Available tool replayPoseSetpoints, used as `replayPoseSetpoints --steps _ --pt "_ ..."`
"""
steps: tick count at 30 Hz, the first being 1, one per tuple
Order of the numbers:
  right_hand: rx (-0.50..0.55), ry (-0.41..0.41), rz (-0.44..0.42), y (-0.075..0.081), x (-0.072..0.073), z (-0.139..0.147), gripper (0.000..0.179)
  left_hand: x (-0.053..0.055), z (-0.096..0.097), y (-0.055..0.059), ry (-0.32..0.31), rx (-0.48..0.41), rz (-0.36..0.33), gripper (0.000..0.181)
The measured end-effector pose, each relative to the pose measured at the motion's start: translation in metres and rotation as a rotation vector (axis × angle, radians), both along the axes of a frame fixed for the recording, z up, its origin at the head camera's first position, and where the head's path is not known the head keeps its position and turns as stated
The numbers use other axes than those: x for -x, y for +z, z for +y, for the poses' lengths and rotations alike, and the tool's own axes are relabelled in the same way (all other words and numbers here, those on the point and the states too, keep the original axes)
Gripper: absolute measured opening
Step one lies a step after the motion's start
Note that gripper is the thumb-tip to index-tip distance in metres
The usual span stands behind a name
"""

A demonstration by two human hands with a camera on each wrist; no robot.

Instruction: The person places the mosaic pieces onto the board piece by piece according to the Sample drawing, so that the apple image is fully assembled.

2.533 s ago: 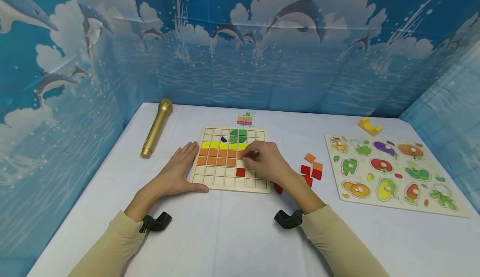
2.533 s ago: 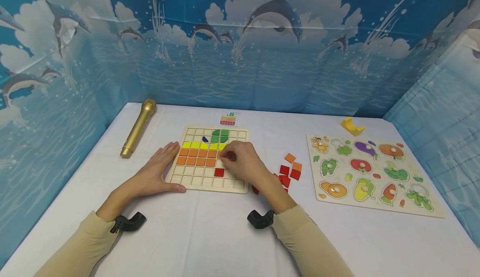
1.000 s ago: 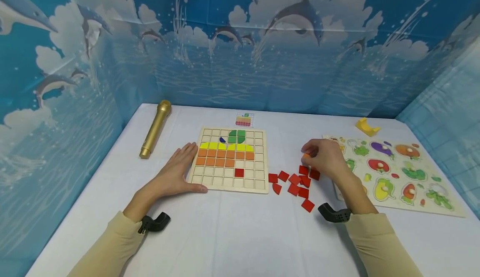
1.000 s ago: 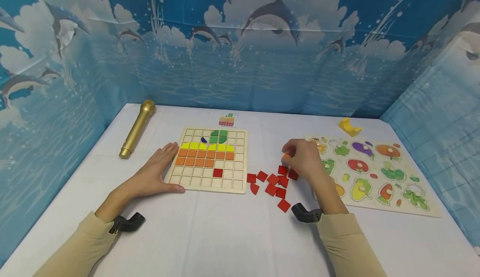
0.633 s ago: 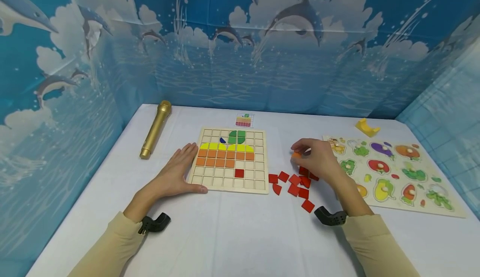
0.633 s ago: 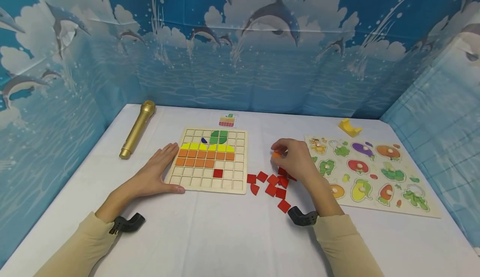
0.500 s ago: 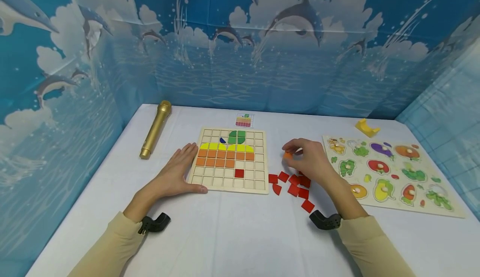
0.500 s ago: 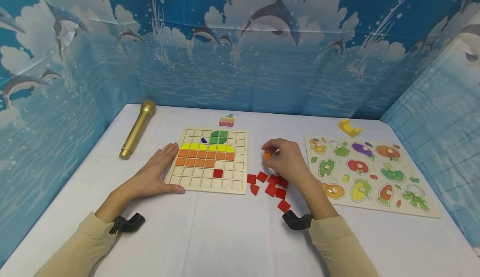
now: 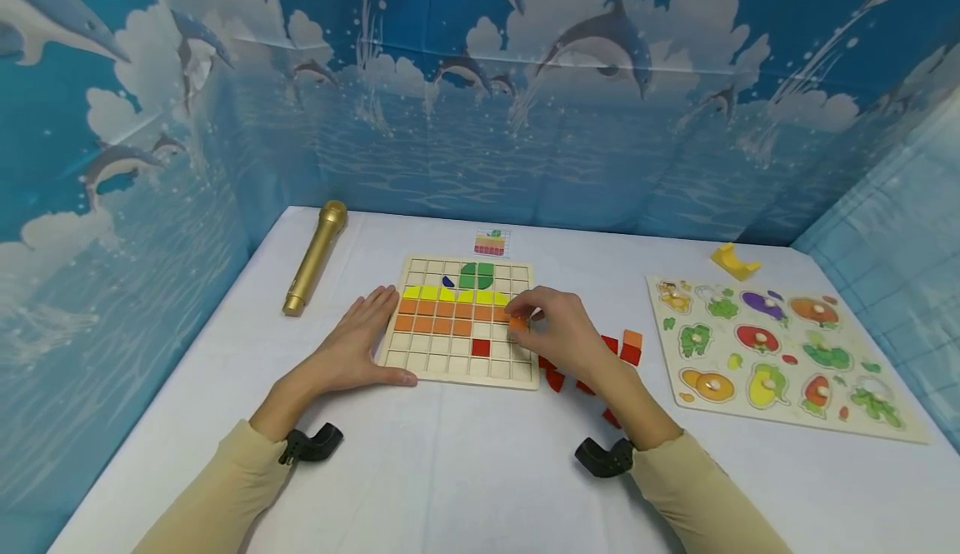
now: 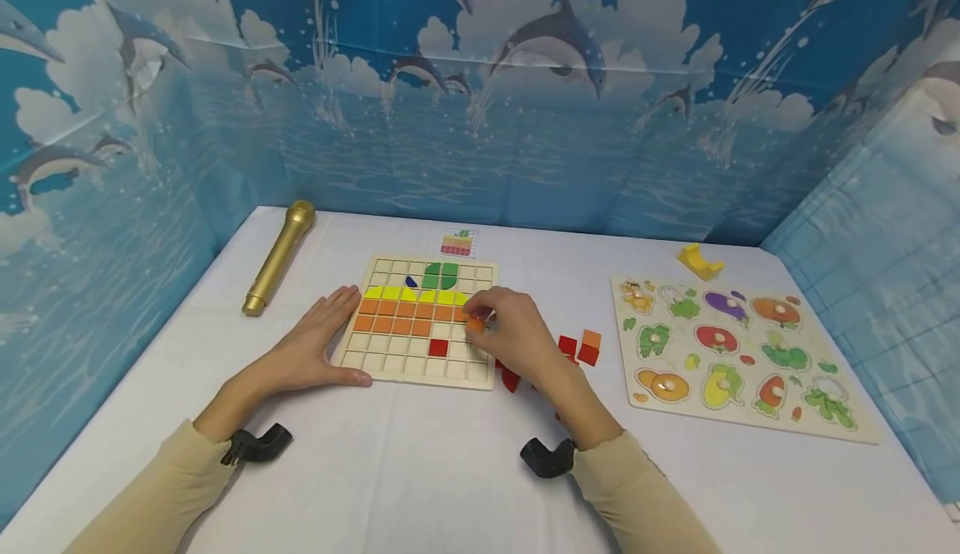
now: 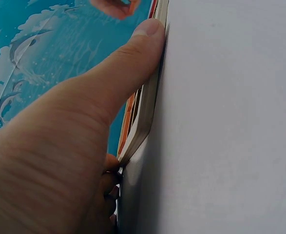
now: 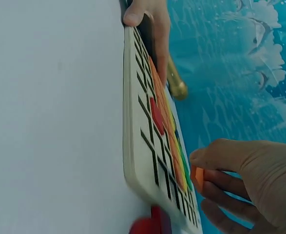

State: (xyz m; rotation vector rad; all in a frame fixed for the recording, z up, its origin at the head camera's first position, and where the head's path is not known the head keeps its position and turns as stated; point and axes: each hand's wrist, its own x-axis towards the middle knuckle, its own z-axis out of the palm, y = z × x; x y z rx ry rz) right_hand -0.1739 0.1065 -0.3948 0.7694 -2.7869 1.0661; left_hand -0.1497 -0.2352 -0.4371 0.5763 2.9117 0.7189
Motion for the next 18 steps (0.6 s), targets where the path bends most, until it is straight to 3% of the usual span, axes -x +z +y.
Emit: replayPoseSetpoints --steps 9,18 --pt "-0.067 0.049 -0.022 -0.003 0.007 -0.037 0.020 0.000 0.002 0.000 0.005 0.007 -0.002 0.138" --pt "-0.067 0.092 -0.015 -0.006 0.008 -0.041 0.020 -0.001 0.002 0.003 0.004 0.005 -0.009 0.138"
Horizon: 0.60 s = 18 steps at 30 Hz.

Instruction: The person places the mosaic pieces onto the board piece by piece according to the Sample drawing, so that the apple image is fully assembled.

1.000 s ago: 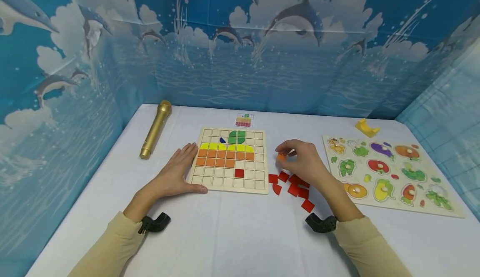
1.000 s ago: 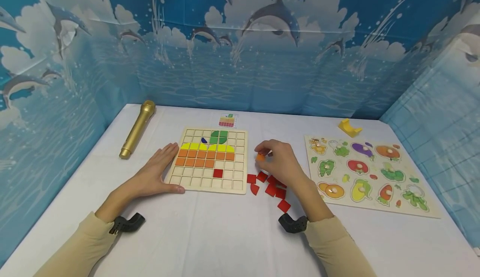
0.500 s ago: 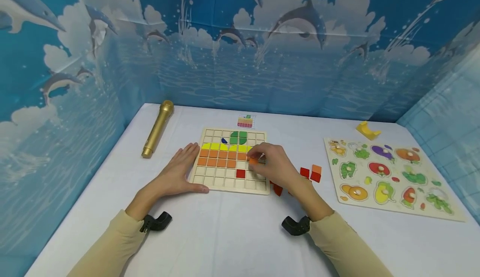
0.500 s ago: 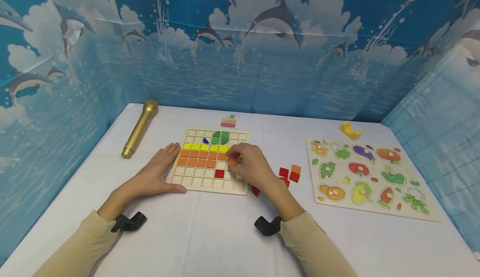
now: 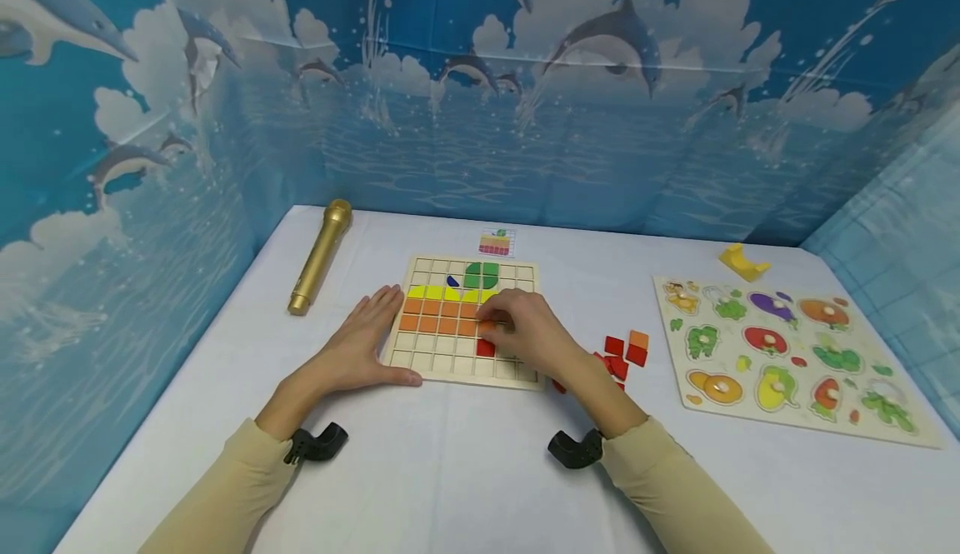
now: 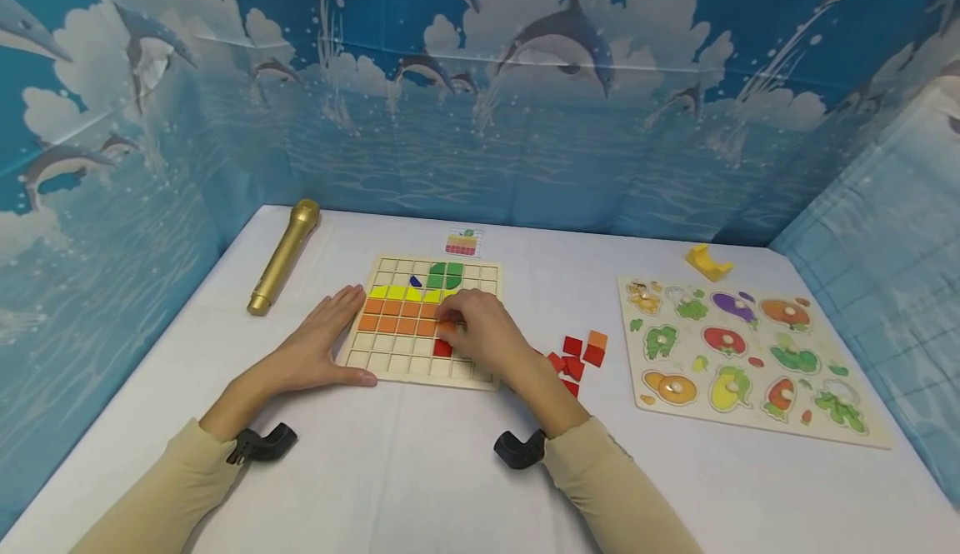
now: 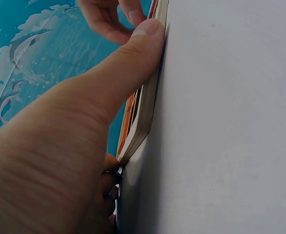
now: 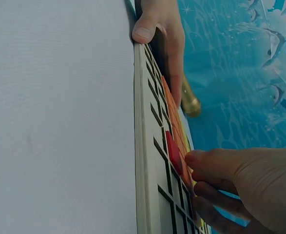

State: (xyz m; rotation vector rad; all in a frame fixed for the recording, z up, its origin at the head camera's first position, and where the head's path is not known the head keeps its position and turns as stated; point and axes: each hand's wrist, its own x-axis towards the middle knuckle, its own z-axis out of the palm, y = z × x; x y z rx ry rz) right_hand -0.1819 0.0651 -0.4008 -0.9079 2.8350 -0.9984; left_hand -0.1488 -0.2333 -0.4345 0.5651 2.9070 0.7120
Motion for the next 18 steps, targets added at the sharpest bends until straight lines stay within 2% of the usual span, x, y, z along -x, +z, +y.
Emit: replayPoseSetpoints --steps 8,18 --pt "-0.016 -0.057 0.003 0.001 -0.004 0.020 0.020 0.000 -0.001 0.000 -0.003 0.000 0.009 0.138" --pt "-0.039 -0.165 -0.011 0.003 -0.008 0.077 0.025 0.000 0.000 -0.001 -0.007 -0.006 0.013 0.138"
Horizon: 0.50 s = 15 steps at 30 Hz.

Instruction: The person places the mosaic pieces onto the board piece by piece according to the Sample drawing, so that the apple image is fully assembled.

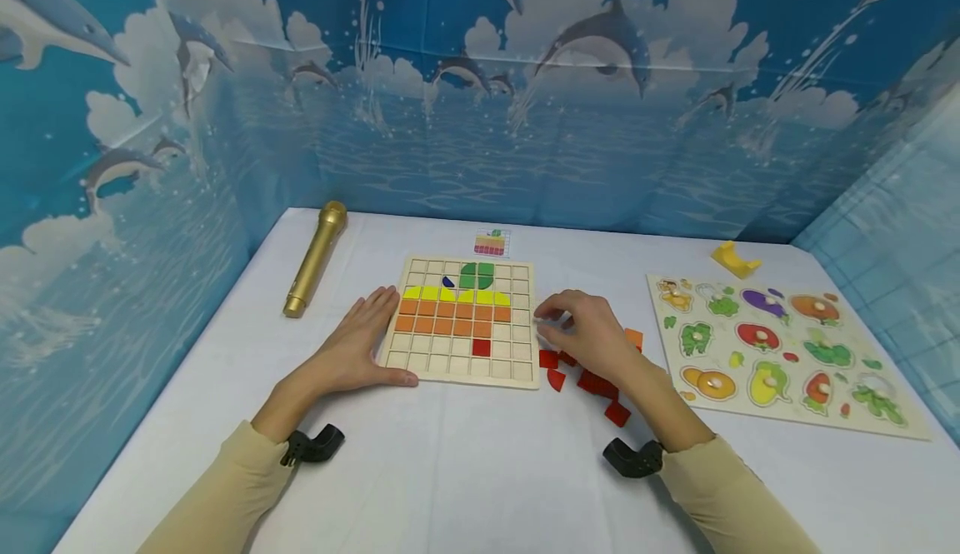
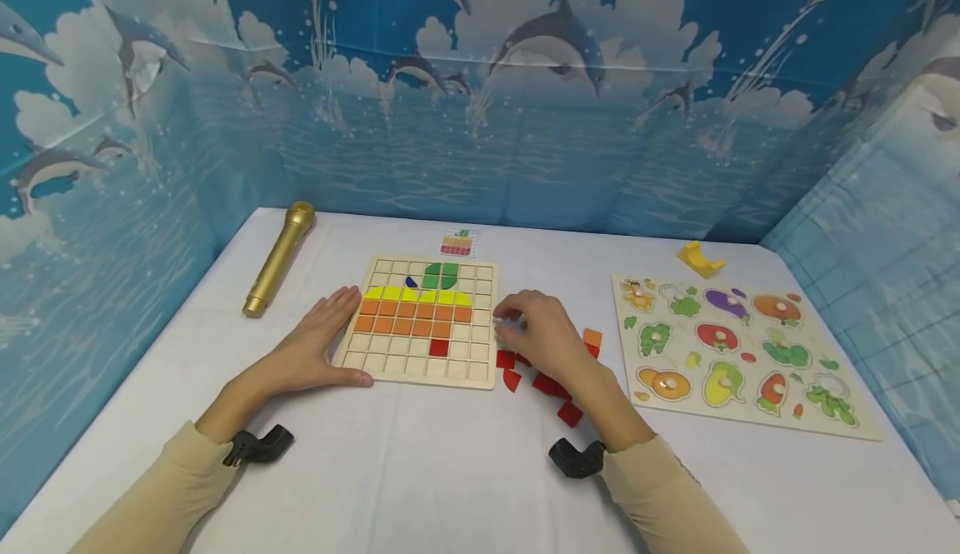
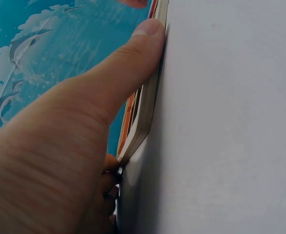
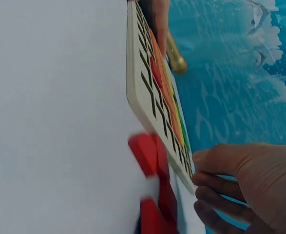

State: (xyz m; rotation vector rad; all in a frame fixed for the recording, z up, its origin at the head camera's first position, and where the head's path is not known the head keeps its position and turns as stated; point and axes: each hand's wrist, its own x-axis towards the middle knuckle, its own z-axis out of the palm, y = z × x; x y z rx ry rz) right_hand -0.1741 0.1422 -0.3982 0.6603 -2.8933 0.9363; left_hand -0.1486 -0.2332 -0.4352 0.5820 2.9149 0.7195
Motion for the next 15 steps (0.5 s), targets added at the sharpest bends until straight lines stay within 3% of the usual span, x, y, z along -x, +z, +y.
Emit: replayPoseSetpoints --steps 6,15 --pt "-0.014 -0.069 0.009 0.003 -0.002 0.044 0.027 0.002 0.000 0.001 -0.002 0.002 0.005 0.138" --pt "-0.069 -0.092 0.019 0.009 -0.010 0.099 0.027 0.001 -0.001 -0.002 -0.008 0.002 0.010 0.138"
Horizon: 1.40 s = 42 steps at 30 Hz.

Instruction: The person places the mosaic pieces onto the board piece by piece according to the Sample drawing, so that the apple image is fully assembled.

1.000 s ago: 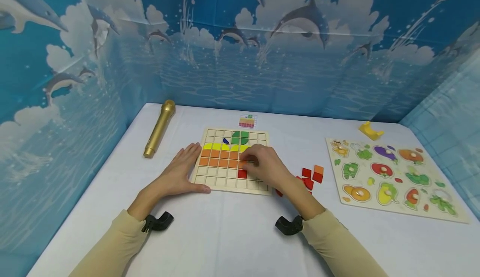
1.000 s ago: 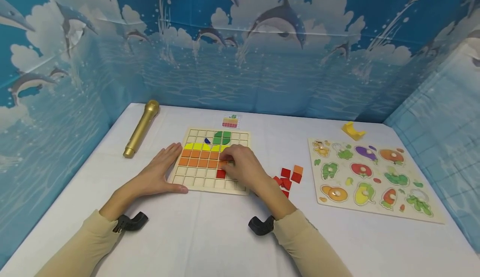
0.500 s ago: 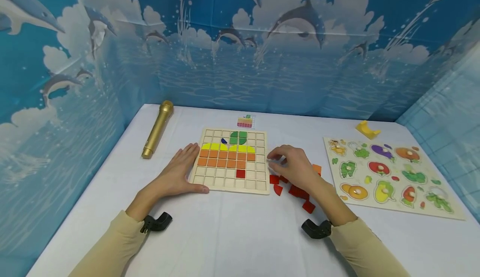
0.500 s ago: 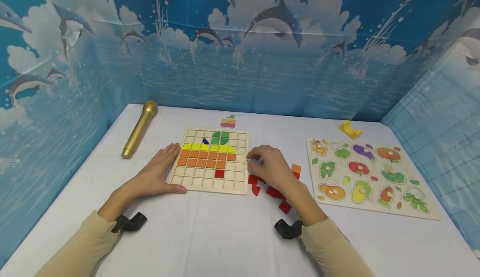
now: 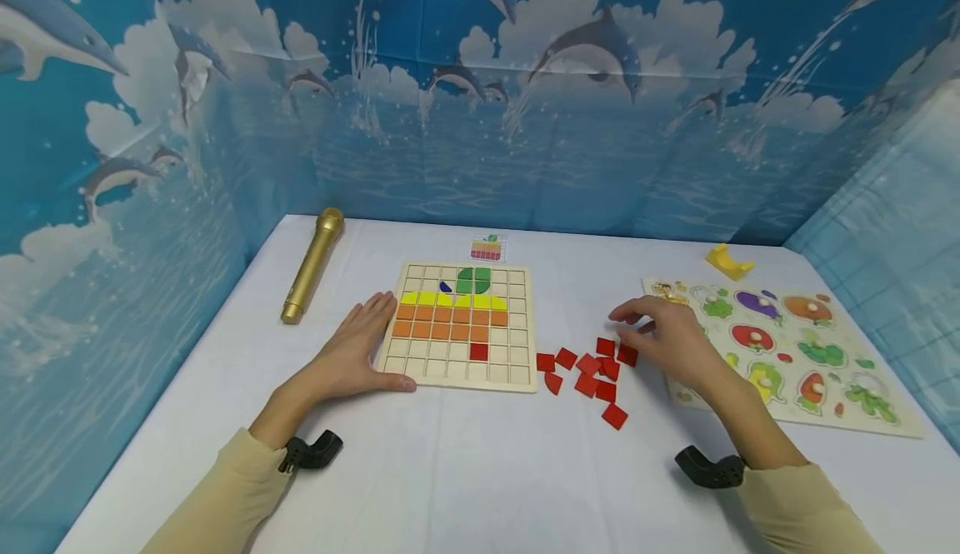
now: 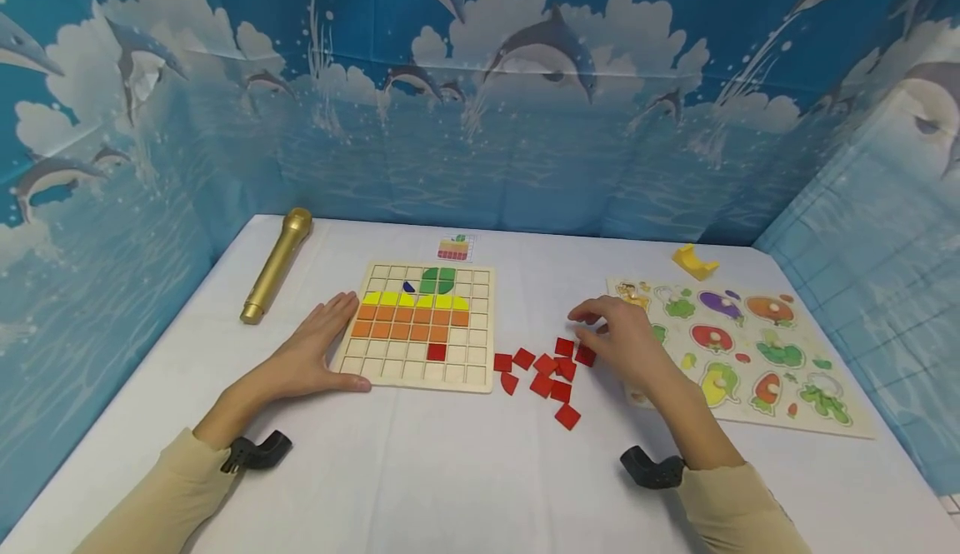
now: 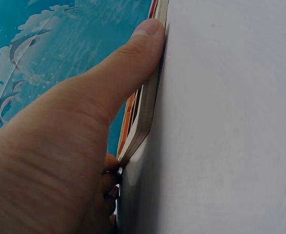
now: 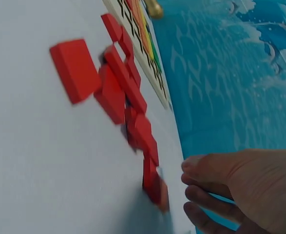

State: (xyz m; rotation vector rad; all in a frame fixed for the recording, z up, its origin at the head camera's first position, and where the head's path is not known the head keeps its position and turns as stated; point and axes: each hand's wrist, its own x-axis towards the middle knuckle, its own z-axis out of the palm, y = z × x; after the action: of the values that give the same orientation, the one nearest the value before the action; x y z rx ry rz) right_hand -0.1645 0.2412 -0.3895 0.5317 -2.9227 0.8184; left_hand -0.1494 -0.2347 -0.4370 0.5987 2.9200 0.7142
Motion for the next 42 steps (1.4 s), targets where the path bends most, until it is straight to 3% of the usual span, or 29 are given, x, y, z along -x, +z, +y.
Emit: replayPoseSetpoints --steps 5,9,14,23,35,42 --pt "-0.031 0.012 -0.027 -0.006 -0.002 0.012 0.027 -0.001 0.000 -0.002 0.008 0.002 -0.002 0.138" --pt "-0.064 0.069 -0.016 -0.009 0.001 0.016 0.027 -0.001 0.000 -0.002 0.017 0.002 -0.011 0.138" --pt "-0.108 0.130 -0.025 -0.007 0.004 0.020 0.038 0.000 0.000 -0.002 0.018 0.001 -0.009 0.139" --pt "-0.144 0.168 -0.022 -0.002 0.003 0.026 0.035 0.002 0.001 -0.001 0.007 -0.006 -0.007 0.139" --pt "-0.178 0.166 0.081 -0.006 0.009 0.036 0.036 0.004 -0.001 -0.001 -0.003 -0.006 0.009 0.139" --pt "-0.156 0.123 0.067 -0.007 0.007 0.040 0.035 0.001 -0.001 -0.003 -0.008 -0.011 0.008 0.139"
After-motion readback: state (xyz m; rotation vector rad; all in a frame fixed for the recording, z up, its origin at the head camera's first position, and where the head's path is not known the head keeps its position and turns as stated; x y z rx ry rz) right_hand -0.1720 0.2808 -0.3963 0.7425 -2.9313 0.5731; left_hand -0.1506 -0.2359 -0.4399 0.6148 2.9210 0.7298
